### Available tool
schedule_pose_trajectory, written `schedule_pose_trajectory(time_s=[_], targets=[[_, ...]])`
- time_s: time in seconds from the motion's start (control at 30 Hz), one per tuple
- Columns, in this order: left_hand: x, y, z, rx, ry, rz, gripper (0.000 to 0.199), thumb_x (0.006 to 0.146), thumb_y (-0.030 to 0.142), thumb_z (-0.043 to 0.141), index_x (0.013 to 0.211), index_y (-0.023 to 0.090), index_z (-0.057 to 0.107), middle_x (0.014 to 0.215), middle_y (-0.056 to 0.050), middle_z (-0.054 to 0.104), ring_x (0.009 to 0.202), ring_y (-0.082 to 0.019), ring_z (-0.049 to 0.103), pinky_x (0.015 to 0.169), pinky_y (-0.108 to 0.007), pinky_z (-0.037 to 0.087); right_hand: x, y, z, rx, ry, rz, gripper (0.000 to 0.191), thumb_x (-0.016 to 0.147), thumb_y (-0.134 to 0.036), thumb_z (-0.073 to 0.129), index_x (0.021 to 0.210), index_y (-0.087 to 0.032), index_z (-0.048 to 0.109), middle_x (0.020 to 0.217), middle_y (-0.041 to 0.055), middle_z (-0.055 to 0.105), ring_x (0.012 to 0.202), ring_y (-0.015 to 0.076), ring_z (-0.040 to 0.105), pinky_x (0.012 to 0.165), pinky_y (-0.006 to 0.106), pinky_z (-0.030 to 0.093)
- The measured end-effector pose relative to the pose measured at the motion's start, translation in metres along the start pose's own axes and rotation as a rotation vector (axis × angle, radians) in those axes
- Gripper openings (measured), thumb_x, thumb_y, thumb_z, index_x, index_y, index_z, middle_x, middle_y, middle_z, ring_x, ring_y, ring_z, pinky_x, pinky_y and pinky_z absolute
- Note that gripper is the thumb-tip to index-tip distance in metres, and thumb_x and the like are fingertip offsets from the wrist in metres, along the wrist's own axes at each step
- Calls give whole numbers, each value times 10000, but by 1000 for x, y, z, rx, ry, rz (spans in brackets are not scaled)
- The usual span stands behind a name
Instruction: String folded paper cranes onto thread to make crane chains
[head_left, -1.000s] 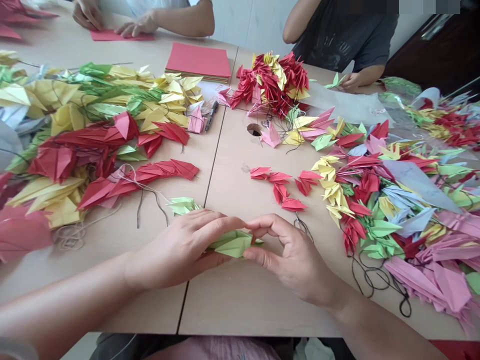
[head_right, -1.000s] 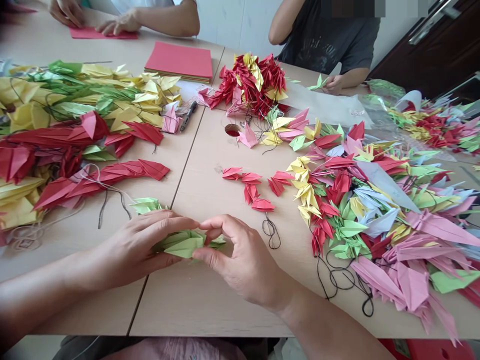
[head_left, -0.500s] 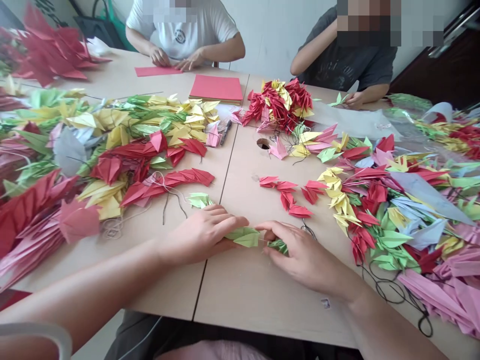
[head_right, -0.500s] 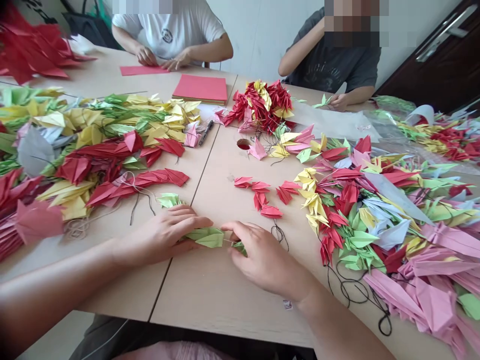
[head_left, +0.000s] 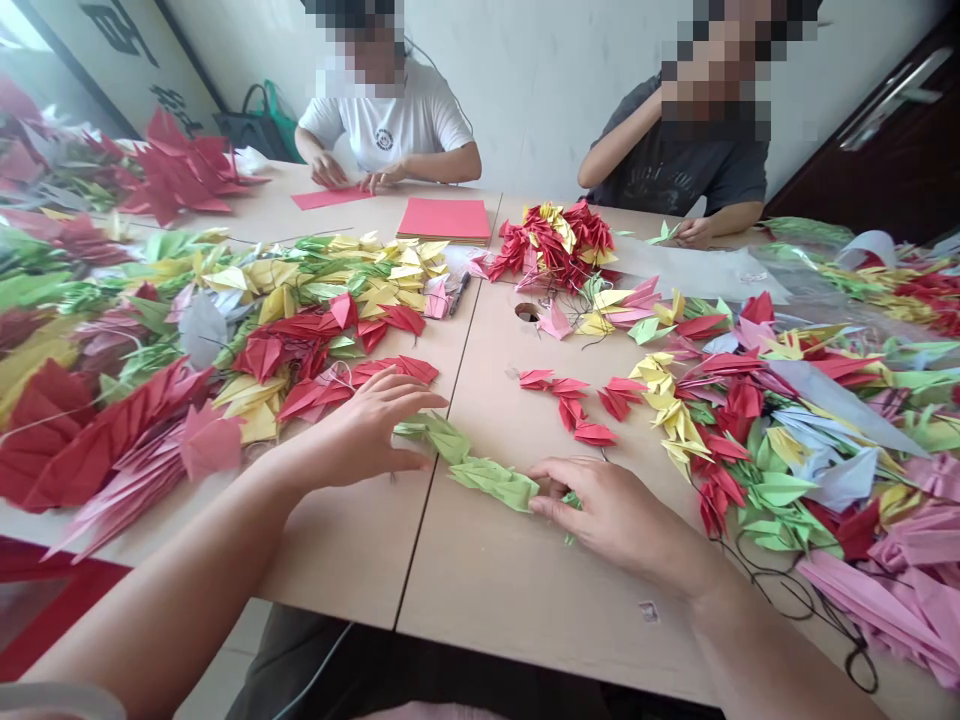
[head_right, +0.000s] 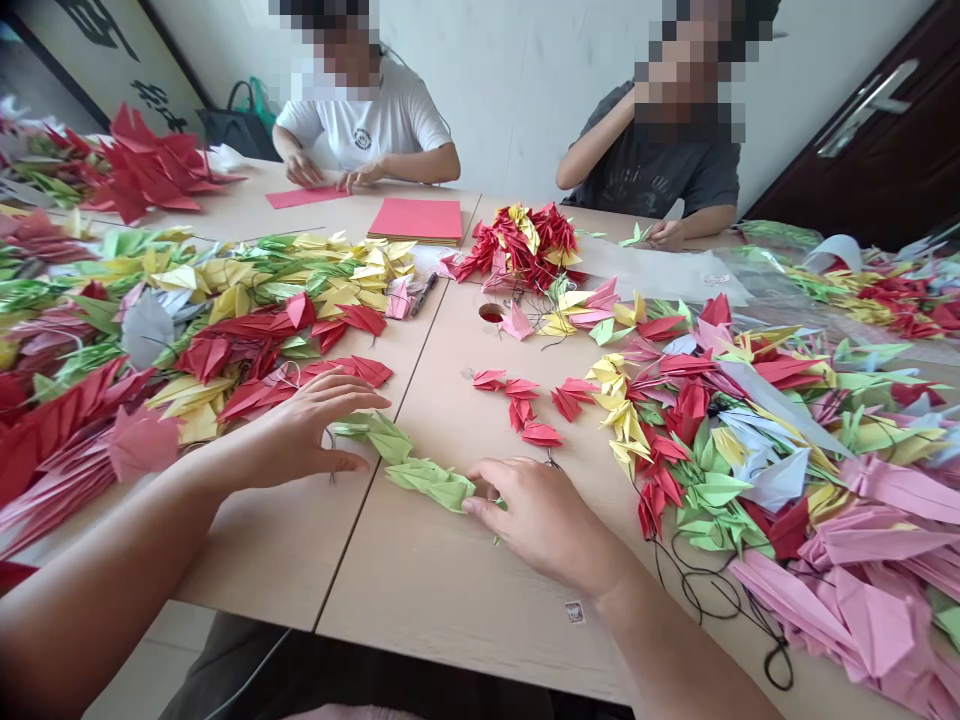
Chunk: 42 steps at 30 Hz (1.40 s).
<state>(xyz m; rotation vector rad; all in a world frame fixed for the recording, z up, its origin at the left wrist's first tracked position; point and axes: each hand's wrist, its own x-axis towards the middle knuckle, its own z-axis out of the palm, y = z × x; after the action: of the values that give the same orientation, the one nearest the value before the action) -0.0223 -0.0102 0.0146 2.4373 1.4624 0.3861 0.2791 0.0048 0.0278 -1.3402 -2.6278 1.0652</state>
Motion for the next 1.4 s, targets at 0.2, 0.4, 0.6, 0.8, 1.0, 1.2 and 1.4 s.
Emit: schedule_pose_trajectory(time_s=[0.2,0.4,0.6,0.8,1.0,1.2,1.4], targets=[[3,-4,0,-46,-7,-73,280,833,276,622,1101,199,649,1080,-94,672,1066,-277,582,941,-436,461,-2,1,4,-4,62,-83,235,895,-309,626,1113,-231,668,1015,42,704,969,244,630,826,374,471],[7,18,0,-73,35,-75,259,853,287,593,1094,199,632,1086,-84,652,982,-228,632,853,-344,515,6,-2,18,81,154,-129,550,856,-451,671,1299,-143,560,1190,122,654,1083,266,610,931,406,480],[12,36,-12,-227,109,-8,345,843,284,615,1179,212,586,1075,-78,662,954,-208,645,816,-320,528,9,-14,22,84,158,-98,497,845,-380,681,1284,-167,581,1157,122,664,1082,287,608,918,415,483],[20,49,-26,-358,84,-12,400,809,221,638,1199,234,549,1078,-52,681,926,-180,654,796,-289,527,9,-14,22,247,164,-100,551,838,-454,664,1303,-180,557,1163,108,642,1041,257,604,902,401,482],[33,65,-43,-442,2,97,493,807,142,609,1274,263,507,1149,-40,677,975,-177,657,811,-282,528,22,-25,-8,575,101,-177,446,823,-513,674,1137,-201,624,1108,71,653,994,214,600,845,343,469],[51,74,-64,-697,155,219,532,826,133,624,1316,299,500,1291,-68,588,1074,-194,610,900,-319,529,31,-51,-46,880,-13,-320,308,800,-466,723,876,-178,641,772,-6,592,735,137,561,665,260,438],[63,70,-68,-1345,253,165,598,849,451,655,1381,328,414,1341,-95,557,1249,-275,536,1021,-422,483,31,-62,-58,950,294,-350,302,828,-478,691,829,-177,659,768,11,612,623,105,536,528,217,441]])
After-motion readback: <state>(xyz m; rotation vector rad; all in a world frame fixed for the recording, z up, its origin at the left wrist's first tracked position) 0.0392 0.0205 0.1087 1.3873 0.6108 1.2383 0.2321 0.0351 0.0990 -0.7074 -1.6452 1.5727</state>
